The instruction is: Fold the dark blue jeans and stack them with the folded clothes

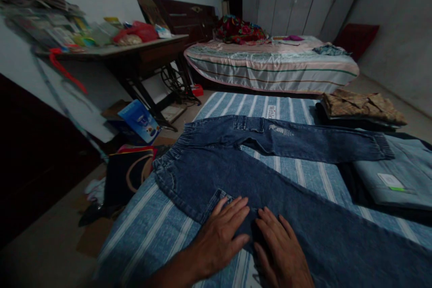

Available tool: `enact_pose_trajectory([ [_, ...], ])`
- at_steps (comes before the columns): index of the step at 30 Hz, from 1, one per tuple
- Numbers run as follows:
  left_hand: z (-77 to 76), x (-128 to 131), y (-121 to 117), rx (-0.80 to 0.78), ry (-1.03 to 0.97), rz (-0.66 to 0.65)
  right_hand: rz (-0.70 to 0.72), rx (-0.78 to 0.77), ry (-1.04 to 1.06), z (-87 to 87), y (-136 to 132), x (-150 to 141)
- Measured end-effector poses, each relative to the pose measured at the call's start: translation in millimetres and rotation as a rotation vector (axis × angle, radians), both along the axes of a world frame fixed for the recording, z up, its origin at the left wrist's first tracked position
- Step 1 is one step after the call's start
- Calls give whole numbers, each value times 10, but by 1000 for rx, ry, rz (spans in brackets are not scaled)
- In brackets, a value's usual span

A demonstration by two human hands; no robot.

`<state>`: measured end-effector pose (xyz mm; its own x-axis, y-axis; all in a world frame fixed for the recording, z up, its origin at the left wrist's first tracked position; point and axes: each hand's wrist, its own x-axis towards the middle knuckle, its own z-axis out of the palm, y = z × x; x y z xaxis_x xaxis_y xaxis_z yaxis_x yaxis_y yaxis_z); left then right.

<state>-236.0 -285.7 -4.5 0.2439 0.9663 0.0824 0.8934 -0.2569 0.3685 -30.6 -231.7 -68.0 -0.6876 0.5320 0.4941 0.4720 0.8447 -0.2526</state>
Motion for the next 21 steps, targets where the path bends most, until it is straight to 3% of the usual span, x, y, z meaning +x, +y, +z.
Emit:
enact_pose_trajectory([
  [6,-1,-351,62,195,-71,135,-167,-348,235,206,-3,153],
  [10,-83,-537,34,245,-69,170,-301,-413,306,264,35,311],
  [16,-99,-567,1,269,-72,168,-445,-346,336,275,111,518],
  [18,-83,-532,17,273,-75,155,-392,-265,321,281,102,484],
  [21,-47,-428,72,240,-47,121,-206,-127,230,292,44,262],
])
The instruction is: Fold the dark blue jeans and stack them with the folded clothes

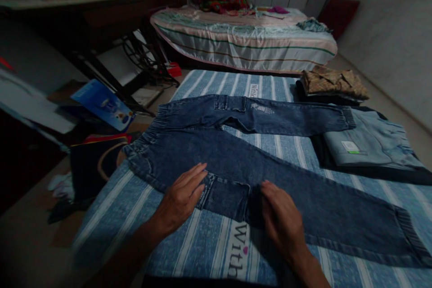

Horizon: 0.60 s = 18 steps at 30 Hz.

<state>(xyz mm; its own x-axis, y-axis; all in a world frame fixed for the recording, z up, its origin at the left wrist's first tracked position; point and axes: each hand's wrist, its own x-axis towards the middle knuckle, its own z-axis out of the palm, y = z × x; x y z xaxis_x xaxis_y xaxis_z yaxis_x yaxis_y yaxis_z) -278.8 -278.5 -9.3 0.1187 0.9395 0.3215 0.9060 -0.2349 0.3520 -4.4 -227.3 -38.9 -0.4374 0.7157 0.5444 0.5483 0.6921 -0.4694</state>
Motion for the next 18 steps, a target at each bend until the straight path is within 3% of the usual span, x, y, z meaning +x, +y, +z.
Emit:
enact_pose_trajectory([
  [6,-36,253,99,-158,154,-38,174,35,-338,-42,-125,-553],
  [12,-192,260,34,-224,192,4,161,131,-488,-225,-147,-516],
  [18,-94,253,37,-300,153,-2,138,238,-480,-335,-132,-503],
])
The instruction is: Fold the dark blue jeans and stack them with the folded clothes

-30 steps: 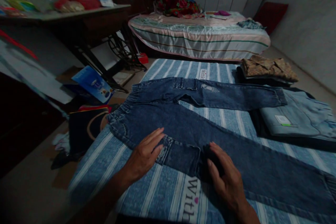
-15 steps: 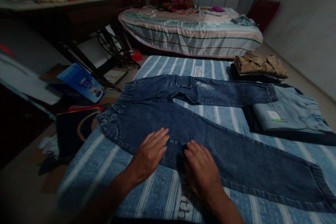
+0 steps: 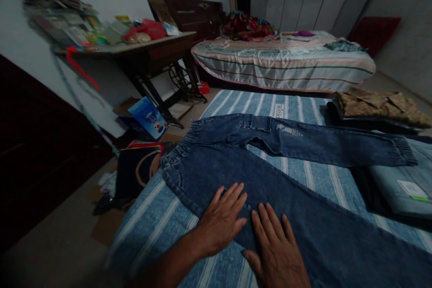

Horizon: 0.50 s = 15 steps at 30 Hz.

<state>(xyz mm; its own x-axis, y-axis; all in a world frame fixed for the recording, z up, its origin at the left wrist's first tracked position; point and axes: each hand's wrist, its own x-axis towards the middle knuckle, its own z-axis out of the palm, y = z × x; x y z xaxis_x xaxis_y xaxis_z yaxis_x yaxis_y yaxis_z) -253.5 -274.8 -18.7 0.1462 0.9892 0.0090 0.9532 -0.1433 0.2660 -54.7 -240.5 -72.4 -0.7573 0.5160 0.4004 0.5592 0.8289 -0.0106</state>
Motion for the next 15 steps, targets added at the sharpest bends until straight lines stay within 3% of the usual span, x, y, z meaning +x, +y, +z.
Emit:
enact_pose_trajectory([
  [5,89,18,185,18,-35,20,20,30,40,-18,15,-15],
  [15,-3,12,245,-32,-14,137,43,79,81,-164,73,-19],
])
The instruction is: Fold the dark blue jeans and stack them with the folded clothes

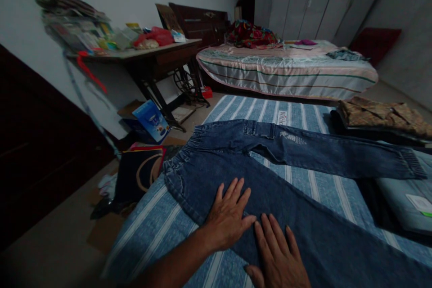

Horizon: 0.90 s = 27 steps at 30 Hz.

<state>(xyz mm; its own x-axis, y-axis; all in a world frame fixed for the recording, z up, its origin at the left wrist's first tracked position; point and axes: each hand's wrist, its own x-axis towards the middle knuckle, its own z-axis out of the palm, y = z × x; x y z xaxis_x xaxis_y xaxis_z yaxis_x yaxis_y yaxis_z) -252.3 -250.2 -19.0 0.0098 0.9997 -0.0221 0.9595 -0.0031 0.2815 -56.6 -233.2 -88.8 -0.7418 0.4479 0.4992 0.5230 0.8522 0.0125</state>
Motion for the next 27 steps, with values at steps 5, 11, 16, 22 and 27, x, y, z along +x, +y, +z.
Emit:
enact_pose_trajectory([
  [5,41,-6,7,-24,-58,11,14,49,-19,48,28,-5],
  [11,148,-137,4,3,-57,123,53,-17,-3,335,190,16],
  [16,213,-532,68,30,98,270,38,-365,-95,664,505,-354],
  [22,-17,-913,100,-36,269,335,285,-631,-255,885,771,-1237],
  [27,-177,-952,75,-24,306,319,351,-592,-304,632,996,-1451],
])
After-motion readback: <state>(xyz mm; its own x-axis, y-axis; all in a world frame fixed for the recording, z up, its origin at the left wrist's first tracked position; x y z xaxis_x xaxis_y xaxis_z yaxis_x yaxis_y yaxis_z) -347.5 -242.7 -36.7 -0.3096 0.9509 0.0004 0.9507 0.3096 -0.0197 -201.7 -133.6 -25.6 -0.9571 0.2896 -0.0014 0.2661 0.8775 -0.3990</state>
